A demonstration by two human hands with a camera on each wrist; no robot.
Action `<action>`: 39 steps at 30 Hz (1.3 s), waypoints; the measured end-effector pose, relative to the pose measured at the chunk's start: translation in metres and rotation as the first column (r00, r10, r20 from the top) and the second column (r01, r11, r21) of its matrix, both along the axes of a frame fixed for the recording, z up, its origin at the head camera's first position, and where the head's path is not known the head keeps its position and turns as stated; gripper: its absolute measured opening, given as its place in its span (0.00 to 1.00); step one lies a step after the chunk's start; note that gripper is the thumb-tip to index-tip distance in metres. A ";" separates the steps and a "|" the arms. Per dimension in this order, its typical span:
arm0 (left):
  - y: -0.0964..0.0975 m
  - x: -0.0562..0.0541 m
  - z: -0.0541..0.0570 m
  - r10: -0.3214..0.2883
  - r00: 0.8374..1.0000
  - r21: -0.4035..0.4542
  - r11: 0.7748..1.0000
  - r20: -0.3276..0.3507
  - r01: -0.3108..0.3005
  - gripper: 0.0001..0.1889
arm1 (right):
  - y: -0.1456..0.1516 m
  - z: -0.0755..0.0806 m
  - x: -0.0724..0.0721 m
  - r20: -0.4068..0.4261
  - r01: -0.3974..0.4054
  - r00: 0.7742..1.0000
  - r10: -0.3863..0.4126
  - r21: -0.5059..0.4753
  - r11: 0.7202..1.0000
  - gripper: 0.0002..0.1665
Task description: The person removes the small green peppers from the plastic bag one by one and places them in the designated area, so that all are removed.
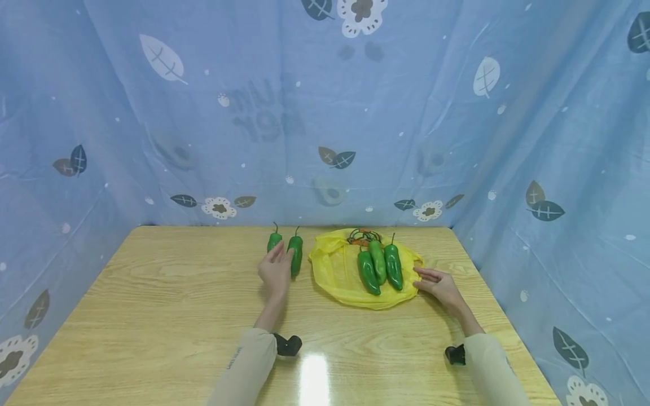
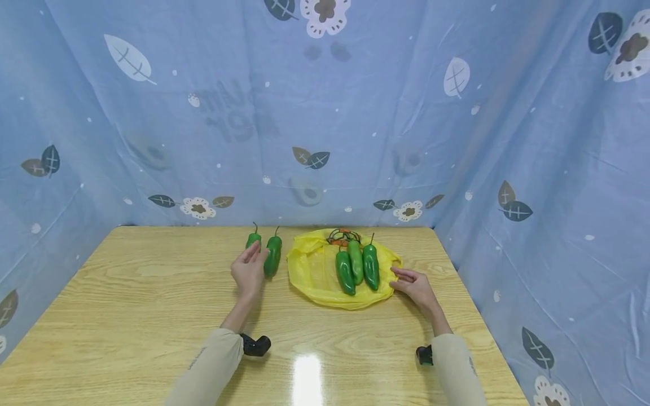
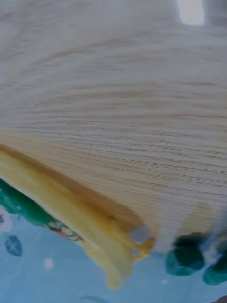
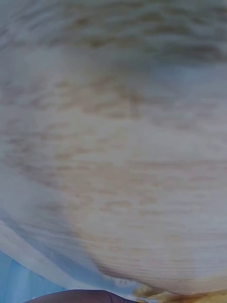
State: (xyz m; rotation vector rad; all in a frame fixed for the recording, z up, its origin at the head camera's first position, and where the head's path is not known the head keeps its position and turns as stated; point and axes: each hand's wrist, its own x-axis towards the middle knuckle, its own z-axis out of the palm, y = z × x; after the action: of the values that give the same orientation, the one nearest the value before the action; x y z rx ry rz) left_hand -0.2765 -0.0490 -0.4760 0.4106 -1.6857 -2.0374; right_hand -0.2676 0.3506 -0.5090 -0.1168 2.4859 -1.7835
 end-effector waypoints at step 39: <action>0.114 0.009 -0.002 -0.132 0.991 0.026 0.991 -0.025 0.133 0.23 | 0.000 0.001 0.002 -0.021 -0.022 1.000 0.022 -0.019 1.000 0.32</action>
State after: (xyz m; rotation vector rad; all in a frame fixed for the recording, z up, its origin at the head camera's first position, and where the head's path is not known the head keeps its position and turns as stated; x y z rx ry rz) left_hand -0.2674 0.0647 -0.4783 0.2898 -1.7136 -2.1536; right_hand -0.2653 0.3503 -0.5080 -0.1638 2.4720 -1.8063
